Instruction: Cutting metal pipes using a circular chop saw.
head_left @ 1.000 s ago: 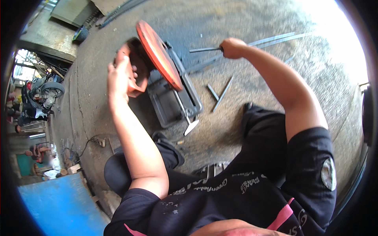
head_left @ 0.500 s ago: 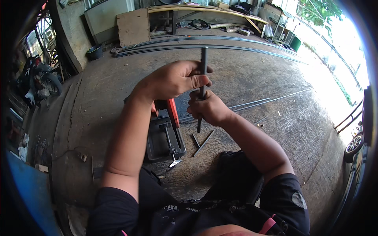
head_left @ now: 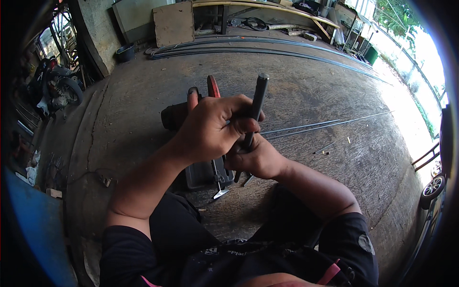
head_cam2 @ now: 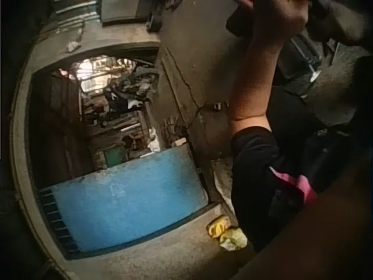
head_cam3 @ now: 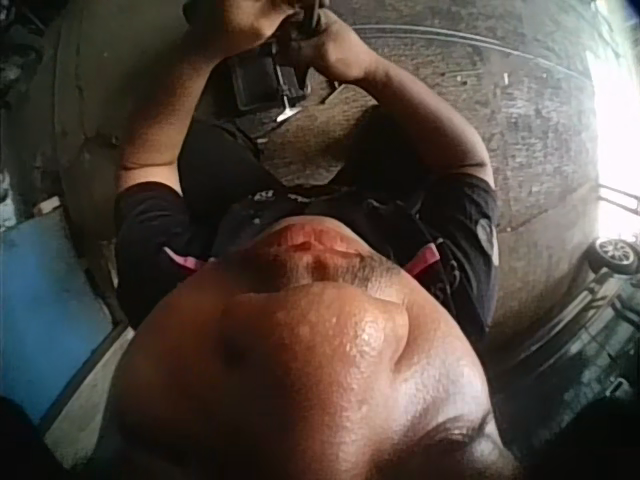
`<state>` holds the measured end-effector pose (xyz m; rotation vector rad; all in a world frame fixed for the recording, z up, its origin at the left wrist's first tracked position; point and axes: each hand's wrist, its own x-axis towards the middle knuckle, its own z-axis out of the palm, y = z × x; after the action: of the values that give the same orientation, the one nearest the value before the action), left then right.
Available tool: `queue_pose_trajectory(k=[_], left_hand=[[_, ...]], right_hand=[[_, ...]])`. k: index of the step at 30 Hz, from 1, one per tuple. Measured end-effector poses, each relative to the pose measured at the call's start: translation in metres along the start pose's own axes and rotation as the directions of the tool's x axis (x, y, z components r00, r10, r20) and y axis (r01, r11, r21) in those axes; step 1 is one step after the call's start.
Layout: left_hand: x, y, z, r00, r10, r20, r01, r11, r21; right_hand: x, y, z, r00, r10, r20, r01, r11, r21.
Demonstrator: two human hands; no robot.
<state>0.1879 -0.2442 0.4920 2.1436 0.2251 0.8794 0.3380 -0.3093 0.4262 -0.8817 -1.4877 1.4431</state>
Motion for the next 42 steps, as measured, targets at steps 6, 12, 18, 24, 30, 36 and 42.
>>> queue_pose_trajectory(k=[6,12,18,24,30,36,42], left_hand=[[-0.007,0.002,0.002,0.997,-0.066,-0.038,0.064,0.997,-0.049],[-0.008,0.004,0.004,0.993,0.033,-0.110,-0.023,0.996,0.091],[-0.008,0.003,0.010,0.986,0.074,-0.153,-0.057,0.992,0.109],[-0.009,0.000,0.017,0.980,0.064,-0.188,-0.029,0.982,0.185],[-0.010,-0.004,0.023,0.974,0.051,-0.223,-0.018,0.989,0.148],[-0.012,-0.006,0.023,0.975,-0.016,-0.223,0.059,0.981,0.186],[-0.013,-0.009,0.027,0.963,-0.022,-0.268,0.069,0.984,0.167]], right_hand=[[-0.001,-0.002,0.005,0.994,0.033,0.107,-0.042,0.996,0.079],[-0.006,-0.004,0.007,0.983,-0.009,0.183,-0.025,0.983,0.184],[-0.009,-0.005,0.007,0.980,0.009,0.199,-0.045,0.983,0.179],[-0.013,-0.011,0.006,0.979,0.053,0.196,-0.070,0.995,0.076],[-0.012,-0.007,0.008,0.977,0.070,0.201,-0.087,0.993,0.077],[-0.008,0.000,0.006,0.968,0.120,0.221,-0.148,0.982,0.116],[-0.006,0.004,0.007,0.977,0.092,0.193,-0.121,0.982,0.144]])
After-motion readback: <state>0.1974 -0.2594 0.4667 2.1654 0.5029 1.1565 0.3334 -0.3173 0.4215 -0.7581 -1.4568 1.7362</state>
